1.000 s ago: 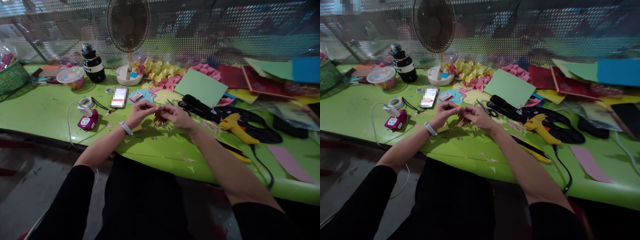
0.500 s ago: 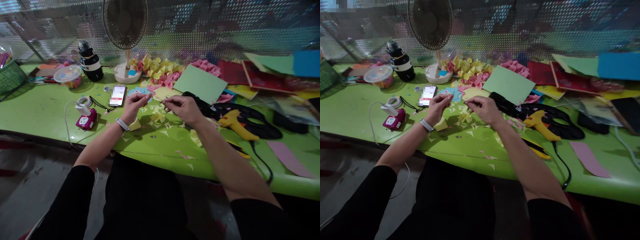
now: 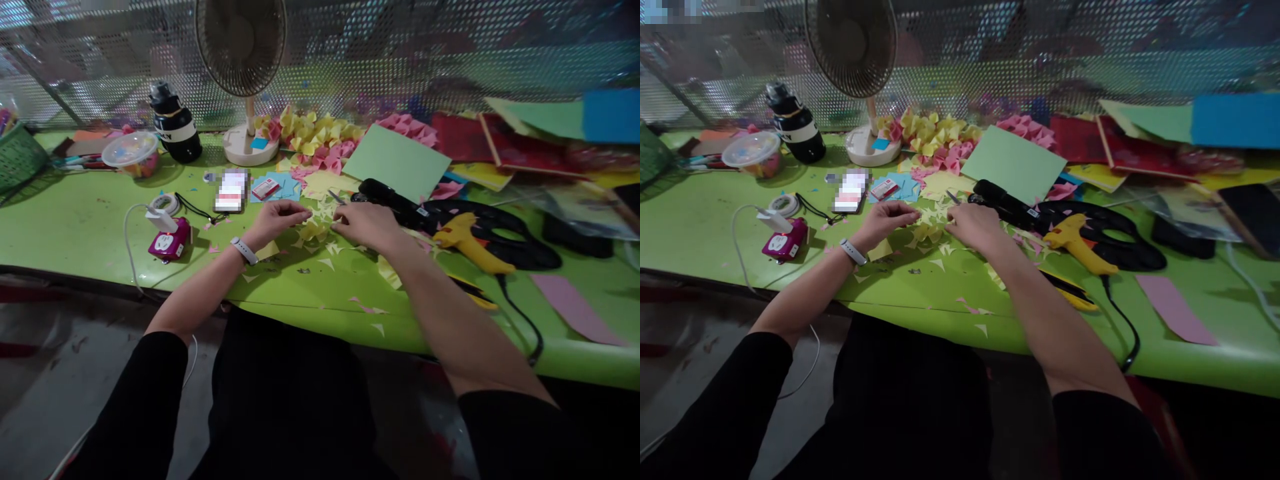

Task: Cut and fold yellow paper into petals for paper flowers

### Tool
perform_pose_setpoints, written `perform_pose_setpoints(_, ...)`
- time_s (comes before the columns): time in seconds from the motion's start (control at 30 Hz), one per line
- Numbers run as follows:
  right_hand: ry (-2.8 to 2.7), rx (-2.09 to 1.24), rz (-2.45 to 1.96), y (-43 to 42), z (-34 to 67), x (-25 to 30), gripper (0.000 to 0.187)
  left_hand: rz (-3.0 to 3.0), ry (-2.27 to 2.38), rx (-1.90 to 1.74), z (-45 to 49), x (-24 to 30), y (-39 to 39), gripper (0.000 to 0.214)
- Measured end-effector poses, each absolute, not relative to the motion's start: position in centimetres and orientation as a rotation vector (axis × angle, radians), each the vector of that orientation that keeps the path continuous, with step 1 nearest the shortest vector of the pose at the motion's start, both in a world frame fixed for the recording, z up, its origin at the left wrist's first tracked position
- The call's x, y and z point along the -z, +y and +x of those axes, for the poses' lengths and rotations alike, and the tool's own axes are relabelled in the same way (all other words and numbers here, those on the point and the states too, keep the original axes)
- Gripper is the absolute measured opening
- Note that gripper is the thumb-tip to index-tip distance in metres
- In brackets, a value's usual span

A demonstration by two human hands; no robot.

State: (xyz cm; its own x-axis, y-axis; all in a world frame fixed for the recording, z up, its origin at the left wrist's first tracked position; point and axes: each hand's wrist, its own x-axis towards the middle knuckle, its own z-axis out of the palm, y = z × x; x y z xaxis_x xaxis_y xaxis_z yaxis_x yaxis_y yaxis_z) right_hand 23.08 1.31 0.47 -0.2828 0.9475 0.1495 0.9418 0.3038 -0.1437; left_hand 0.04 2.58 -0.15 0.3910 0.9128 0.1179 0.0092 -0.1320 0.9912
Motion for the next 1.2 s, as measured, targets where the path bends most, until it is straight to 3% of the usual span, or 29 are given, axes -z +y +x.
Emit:
perform_pose_setpoints(0.33,-2.243,-0.193,-1.163,-0.9,20.9,-3.3,0.023,1.835,0.821,-1.011,0.2,0.8,3.0,0.024)
perform_pose_setpoints(0.6,-2.292,-0.098,-1.157,-0.9,20.9,-2.6,0.028,1.943,0.804,-0.997,0.2,0.6,2.6,0.011)
perform_pose_setpoints(1.2,-2.407,-0.083,-1.168,-0.6,21.0,-2.6,0.026,1.779,0.846,-0.938,0.1,0.3,2.6,0.022)
